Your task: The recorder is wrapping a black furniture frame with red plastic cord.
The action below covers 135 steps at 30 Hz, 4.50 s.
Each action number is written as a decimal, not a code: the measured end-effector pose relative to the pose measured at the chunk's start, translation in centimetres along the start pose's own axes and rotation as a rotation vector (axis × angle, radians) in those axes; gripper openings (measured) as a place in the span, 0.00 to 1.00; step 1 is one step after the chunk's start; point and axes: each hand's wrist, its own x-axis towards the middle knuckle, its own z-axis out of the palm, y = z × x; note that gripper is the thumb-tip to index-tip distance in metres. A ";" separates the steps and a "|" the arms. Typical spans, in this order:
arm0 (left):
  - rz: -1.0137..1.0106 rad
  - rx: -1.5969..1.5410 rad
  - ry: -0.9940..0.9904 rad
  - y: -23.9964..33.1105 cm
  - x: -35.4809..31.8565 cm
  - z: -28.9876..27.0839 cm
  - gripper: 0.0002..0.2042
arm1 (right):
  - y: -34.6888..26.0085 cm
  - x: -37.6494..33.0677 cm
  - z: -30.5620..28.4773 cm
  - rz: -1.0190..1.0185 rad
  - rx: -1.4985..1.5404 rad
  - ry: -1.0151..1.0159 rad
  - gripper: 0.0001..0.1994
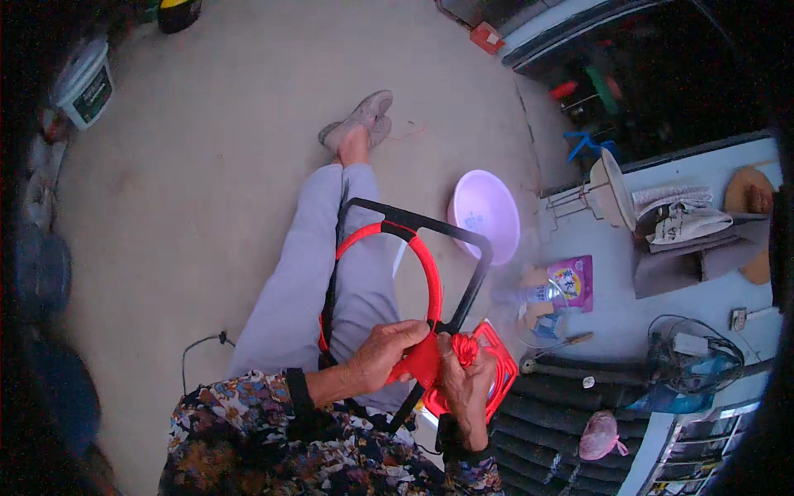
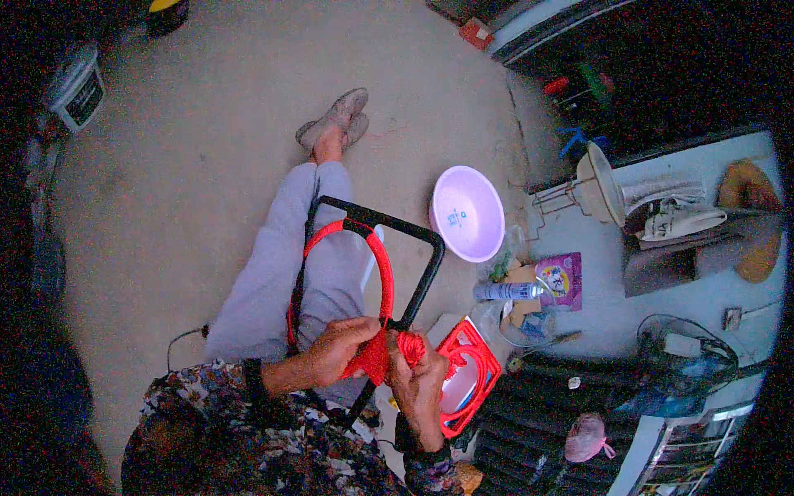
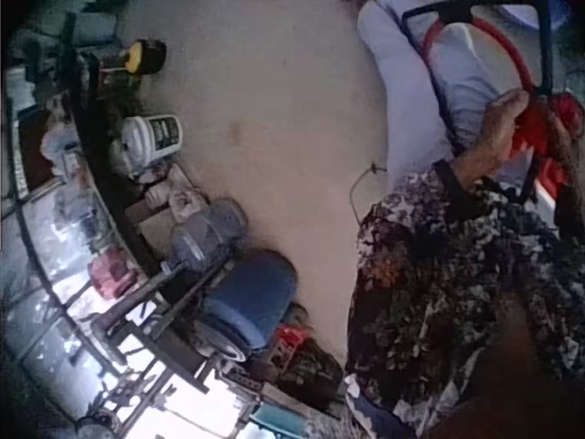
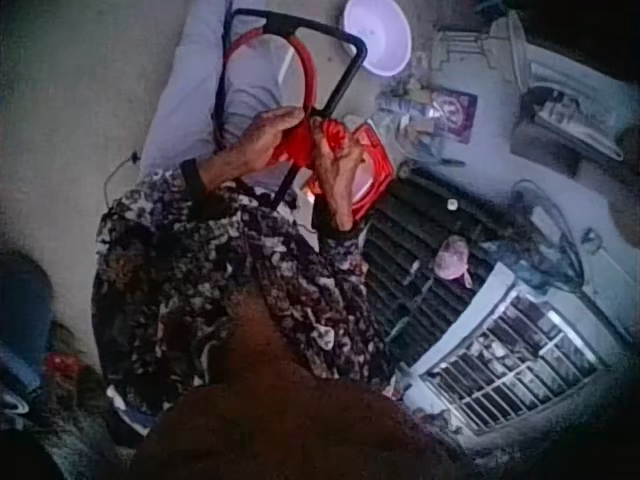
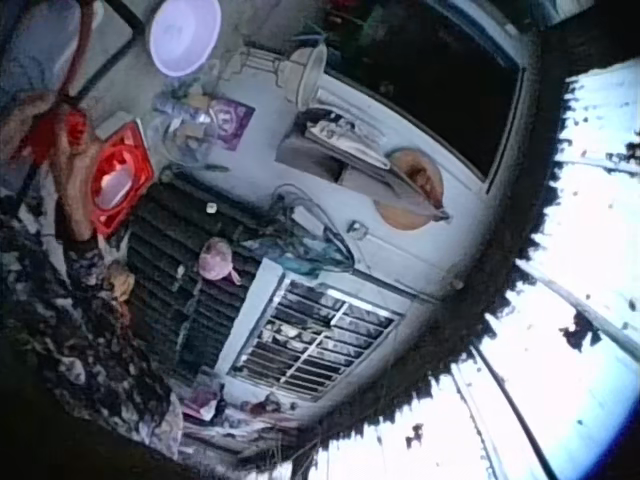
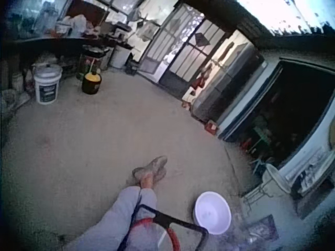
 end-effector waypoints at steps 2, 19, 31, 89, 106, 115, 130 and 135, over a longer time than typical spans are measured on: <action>-0.020 -0.016 0.044 -0.2 0.1 0.0 0.14 | 0.5 -0.2 0.1 -0.014 -0.002 0.012 0.15; -0.083 0.085 0.106 1.2 0.4 0.3 0.13 | 1.8 -1.3 -1.6 0.169 0.293 0.123 0.11; -0.105 0.187 0.170 0.3 -0.1 -0.4 0.15 | 3.1 -1.8 -0.1 0.129 0.085 0.129 0.10; 0.343 0.006 0.293 4.1 -5.2 -0.5 0.13 | 1.4 0.1 4.7 -0.265 0.602 -0.362 0.09; 0.474 -0.118 0.307 3.9 -8.3 -2.5 0.13 | 2.1 -1.9 9.3 -0.893 0.519 -0.298 0.17; 0.479 -0.132 0.426 3.2 -7.8 -2.1 0.14 | 2.6 -1.3 8.1 -0.804 0.616 -0.362 0.14; 0.280 0.040 0.417 1.2 -1.8 1.4 0.08 | 2.7 1.4 1.5 -0.339 0.232 -0.023 0.11; 0.256 -0.018 0.416 0.8 -1.9 1.3 0.08 | 1.7 -0.1 1.7 -0.377 0.055 -0.007 0.11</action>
